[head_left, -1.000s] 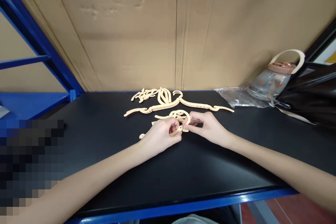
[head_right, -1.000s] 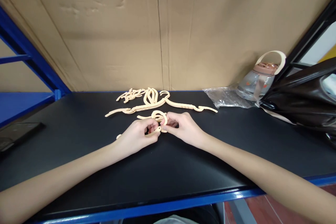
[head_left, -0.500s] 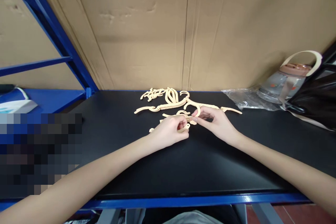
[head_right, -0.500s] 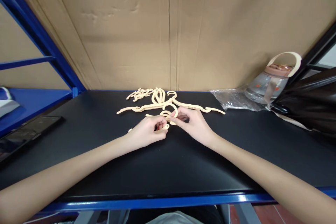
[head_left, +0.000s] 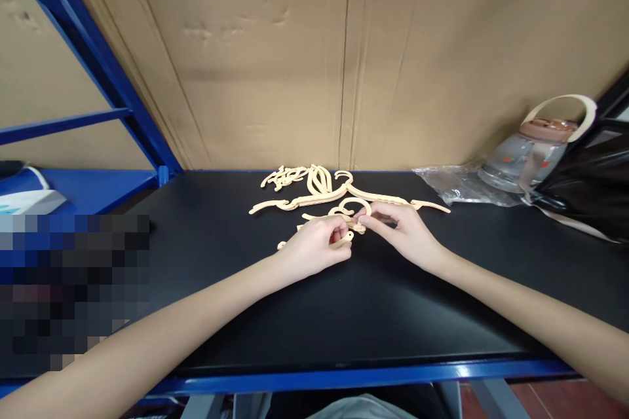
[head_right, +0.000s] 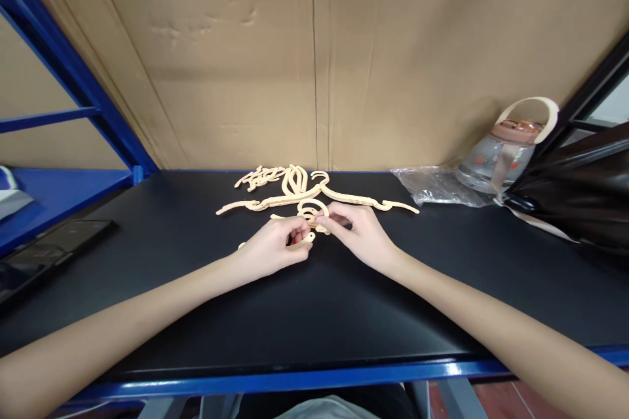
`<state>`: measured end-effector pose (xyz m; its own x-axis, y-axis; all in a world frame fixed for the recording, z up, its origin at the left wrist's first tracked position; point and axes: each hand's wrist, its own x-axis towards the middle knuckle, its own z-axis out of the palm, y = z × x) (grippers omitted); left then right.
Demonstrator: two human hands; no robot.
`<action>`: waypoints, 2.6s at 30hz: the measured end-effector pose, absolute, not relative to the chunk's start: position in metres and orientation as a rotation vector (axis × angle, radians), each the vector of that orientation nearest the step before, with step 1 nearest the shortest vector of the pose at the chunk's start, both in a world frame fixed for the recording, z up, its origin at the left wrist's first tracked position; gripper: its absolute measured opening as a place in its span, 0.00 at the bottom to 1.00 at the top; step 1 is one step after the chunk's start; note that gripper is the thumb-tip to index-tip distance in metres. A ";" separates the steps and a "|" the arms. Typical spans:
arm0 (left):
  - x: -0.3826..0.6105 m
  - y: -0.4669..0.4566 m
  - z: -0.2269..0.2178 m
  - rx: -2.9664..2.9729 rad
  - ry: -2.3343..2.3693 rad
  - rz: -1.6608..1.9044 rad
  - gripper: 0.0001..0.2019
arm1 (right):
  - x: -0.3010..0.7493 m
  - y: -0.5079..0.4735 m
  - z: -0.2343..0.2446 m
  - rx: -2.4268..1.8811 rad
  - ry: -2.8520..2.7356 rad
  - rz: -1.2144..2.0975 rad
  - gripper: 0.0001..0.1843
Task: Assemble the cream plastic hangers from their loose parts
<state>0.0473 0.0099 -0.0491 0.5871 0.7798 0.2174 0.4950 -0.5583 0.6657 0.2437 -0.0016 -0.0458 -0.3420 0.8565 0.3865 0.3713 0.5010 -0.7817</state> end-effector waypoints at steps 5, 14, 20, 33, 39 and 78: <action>0.047 0.011 -0.049 2.267 0.998 0.662 0.08 | 0.243 -0.001 -0.046 -0.992 -1.921 0.798 0.14; 0.045 0.009 -0.048 2.315 1.055 0.580 0.06 | 0.245 0.003 -0.052 -1.009 -1.883 0.895 0.15; 0.045 0.010 -0.047 2.314 1.094 0.534 0.07 | 0.245 0.004 -0.052 -0.994 -1.895 0.889 0.16; 0.045 0.010 -0.045 2.337 1.156 0.514 0.07 | 0.246 -0.002 -0.050 -0.863 -2.212 0.416 0.14; 0.046 0.009 -0.043 2.347 1.149 0.495 0.07 | 0.245 -0.002 -0.053 -0.773 -2.225 0.198 0.12; 0.046 0.006 -0.052 2.398 1.173 0.534 0.08 | 0.243 -0.009 -0.053 -0.806 -2.202 0.285 0.10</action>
